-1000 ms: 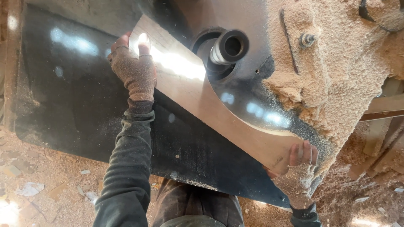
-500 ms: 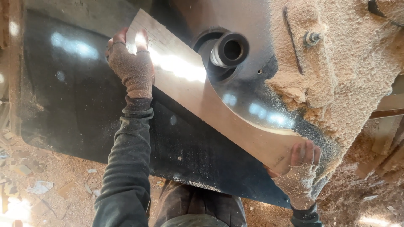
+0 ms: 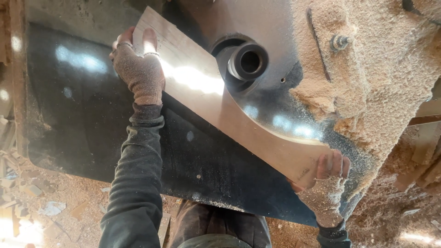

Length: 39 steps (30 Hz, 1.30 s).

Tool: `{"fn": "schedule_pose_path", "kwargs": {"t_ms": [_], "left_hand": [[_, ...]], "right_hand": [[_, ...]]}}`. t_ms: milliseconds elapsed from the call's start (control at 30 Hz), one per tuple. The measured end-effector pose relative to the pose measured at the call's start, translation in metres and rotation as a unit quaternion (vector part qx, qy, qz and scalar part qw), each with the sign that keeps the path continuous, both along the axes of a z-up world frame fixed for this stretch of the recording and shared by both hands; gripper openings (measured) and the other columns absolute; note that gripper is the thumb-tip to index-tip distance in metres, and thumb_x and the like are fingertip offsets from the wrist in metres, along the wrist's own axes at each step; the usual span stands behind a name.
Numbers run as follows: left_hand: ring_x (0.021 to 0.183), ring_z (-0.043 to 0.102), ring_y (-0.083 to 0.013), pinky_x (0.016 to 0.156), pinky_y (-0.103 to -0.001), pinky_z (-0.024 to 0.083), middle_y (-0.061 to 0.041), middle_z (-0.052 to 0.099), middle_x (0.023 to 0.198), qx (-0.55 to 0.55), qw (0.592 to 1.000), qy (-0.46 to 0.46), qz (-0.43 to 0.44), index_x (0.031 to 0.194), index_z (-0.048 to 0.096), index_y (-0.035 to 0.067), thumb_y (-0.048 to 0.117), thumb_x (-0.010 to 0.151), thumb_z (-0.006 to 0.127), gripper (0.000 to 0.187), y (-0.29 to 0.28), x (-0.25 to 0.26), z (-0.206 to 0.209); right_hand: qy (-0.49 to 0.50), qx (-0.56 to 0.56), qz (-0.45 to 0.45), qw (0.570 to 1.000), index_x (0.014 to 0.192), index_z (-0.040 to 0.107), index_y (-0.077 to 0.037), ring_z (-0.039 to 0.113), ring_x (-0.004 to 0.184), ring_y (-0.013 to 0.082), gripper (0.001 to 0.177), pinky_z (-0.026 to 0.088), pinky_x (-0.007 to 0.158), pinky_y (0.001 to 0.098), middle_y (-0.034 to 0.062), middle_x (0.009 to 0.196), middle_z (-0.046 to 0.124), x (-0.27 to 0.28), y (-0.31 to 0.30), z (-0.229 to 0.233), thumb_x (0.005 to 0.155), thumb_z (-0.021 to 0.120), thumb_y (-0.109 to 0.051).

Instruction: The person uses a spindle shaper to smooth and shape the curved edge of a light-colored wooden piece. They repeatedly pass the wood against the rotating cutter, adjusting grip and orientation to refine the profile.

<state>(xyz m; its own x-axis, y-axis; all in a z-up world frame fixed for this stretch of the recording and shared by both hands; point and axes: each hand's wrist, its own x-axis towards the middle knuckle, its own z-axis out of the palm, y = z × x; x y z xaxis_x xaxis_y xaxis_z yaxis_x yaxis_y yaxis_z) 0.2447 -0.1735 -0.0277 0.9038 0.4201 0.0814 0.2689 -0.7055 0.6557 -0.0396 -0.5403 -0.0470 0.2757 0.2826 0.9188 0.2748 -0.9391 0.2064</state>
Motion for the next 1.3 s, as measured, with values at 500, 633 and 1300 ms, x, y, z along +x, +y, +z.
{"fn": "schedule_pose_path", "kwargs": {"t_ms": [500,633,1300], "left_hand": [[0.091,0.065,-0.0252,0.074,-0.04,0.053,-0.01,0.072,0.097,0.024,1.0,0.0,-0.013,0.106,0.071,0.007,0.045,0.095,0.072,0.04,0.018,0.006,-0.018],[0.099,0.063,-0.0259,0.079,-0.041,0.052,-0.008,0.072,0.107,0.018,1.0,-0.017,-0.006,0.115,0.071,0.009,0.031,0.09,0.071,0.033,0.011,-0.037,-0.017],[0.105,0.064,-0.0296,0.086,-0.047,0.052,-0.01,0.074,0.114,0.024,0.999,-0.03,0.009,0.119,0.071,0.009,0.032,0.09,0.07,0.037,0.006,-0.04,-0.027]], "right_hand": [[-0.119,-0.014,-0.005,0.993,0.107,0.059,0.004,0.073,0.097,0.0389,0.075,0.053,0.089,0.0484,0.0198,0.101,0.073,0.023,0.021,0.019,0.111,0.003,-0.047],[0.06,-0.009,-0.014,0.998,0.117,0.059,0.01,0.067,0.109,0.0473,0.079,0.048,0.097,0.0576,0.0227,0.115,0.07,-0.031,-0.005,-0.013,0.109,0.007,-0.048],[0.394,-0.061,-0.056,0.916,0.144,0.043,0.013,0.052,0.136,0.052,0.092,0.043,0.112,0.0665,0.027,0.147,0.048,-0.077,-0.024,0.036,0.103,0.027,-0.068]]}}
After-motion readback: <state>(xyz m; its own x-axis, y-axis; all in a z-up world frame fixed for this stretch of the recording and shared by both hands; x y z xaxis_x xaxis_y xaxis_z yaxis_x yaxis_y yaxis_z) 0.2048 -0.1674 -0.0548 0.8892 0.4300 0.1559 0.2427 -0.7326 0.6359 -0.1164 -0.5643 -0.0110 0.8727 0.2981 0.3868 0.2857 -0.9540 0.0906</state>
